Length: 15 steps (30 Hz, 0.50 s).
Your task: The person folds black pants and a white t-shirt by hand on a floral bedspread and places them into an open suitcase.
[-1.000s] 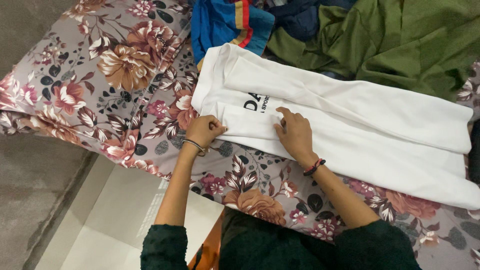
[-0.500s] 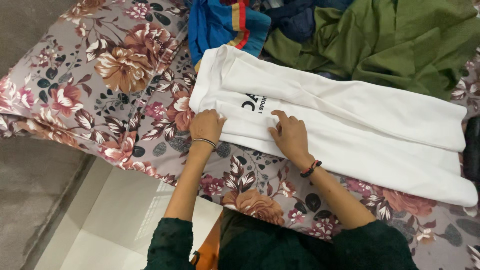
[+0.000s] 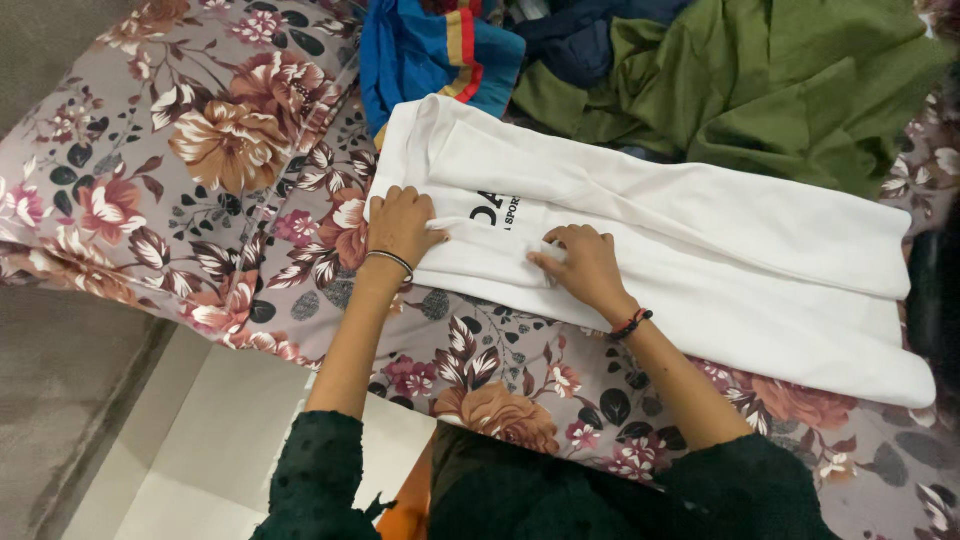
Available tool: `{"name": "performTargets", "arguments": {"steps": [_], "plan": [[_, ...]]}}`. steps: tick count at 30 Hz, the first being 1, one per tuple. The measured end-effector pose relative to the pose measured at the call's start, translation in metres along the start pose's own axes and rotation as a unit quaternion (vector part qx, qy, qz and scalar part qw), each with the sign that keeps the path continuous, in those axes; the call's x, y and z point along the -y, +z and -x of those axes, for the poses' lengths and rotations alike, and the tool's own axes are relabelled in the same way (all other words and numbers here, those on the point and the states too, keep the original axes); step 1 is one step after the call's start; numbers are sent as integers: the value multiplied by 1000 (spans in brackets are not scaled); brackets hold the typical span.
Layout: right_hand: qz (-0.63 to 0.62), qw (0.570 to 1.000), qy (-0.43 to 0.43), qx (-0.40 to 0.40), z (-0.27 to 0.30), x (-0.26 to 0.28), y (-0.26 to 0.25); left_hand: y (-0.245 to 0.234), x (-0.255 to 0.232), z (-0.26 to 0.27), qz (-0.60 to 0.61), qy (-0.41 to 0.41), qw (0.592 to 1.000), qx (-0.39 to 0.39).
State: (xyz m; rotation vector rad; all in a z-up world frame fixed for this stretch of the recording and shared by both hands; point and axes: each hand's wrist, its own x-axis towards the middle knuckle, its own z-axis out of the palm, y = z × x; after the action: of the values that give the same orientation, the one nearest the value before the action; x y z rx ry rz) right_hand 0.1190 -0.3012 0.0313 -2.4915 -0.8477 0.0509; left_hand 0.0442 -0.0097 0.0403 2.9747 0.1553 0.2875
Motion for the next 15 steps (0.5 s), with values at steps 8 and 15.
{"name": "performTargets", "arguments": {"steps": [8, 15], "plan": [[-154, 986, -55, -27, 1, -10, 3, 23, 9, 12, 224, -27, 970, -89], [-26, 982, -111, -151, -31, -14, 2, 47, 20, -26, 83, -9, 986, -144]]}}
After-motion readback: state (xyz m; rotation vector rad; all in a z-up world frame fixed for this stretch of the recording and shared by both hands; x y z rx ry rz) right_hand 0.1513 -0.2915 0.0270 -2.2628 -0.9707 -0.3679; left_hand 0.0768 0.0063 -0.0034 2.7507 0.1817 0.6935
